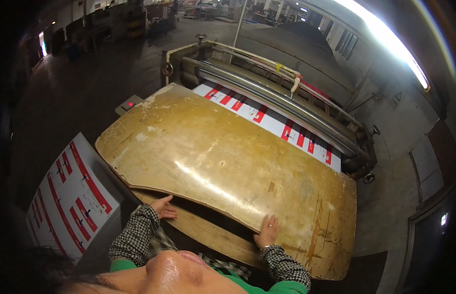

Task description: The person places large white sheets with red printed graphics onto a wooden board. They then use a squeegee tool to smooth the surface of the sheets, ensuring they adhere flatly to the board. The person repeats this process for multiple sheets, stacking them as they finish.

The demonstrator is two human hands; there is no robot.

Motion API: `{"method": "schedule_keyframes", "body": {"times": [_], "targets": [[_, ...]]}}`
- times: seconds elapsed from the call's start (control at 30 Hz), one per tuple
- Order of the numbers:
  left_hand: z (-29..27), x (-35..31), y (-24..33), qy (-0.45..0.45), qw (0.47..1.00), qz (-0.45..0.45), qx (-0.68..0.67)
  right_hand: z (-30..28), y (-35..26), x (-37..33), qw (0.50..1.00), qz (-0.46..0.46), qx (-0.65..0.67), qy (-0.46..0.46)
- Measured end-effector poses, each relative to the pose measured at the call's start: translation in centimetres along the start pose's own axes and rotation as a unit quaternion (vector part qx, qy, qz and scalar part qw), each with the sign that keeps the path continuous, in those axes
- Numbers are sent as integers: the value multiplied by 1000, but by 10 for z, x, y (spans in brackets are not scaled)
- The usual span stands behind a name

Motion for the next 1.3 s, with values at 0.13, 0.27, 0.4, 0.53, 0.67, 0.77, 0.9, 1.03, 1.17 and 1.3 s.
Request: {"method": "schedule_keyframes", "body": {"times": [0.13, 0.27, 0.4, 0.53, 0.67, 0.77, 0.9, 1.03, 1.17, 1.3], "targets": [[-66, 20, 40, 116, 975, 82, -172, 9, 13, -4, 997, 71, -31, -26], [-105, 19, 63, 182, 940, 190, -215, 14, -4, 9, 994, 77, -49, -57], [-65, -9, 59, 261, 906, 201, -266, 18, 14, 6, 986, 132, -53, -81], [-73, 34, 63, 140, 900, 258, -322, 34, 33, 12, 984, 152, -67, -66], [-127, 82, 61, -27, 887, 322, -329, 31, -13, 29, 984, 127, -103, -78], [-113, 36, 67, 114, 939, 319, 57, 35, 15, 8, 973, 163, -134, -93], [-96, -48, 51, 135, 913, 347, -168, 55, 52, 12, 972, 175, -147, -61], [-181, -152, -63, 133, 830, 447, -306, 24, -1, 5, 977, 125, -163, -53], [-233, -220, -200, 348, 812, 308, -352, 16, 8, 5, 979, 142, -144, 12], [-256, -241, -316, 366, 771, 272, -444, 15, -3, -2, 982, 123, -139, 11]]}}
Point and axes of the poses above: each hand's wrist, its own x-axis towards the middle knuckle, its own z-axis out of the palm, y = z × x, the point moved 9 cm from there along x, towards the middle knuckle, and after that the axes turned 6 degrees about -y, right-handed, at the moved point
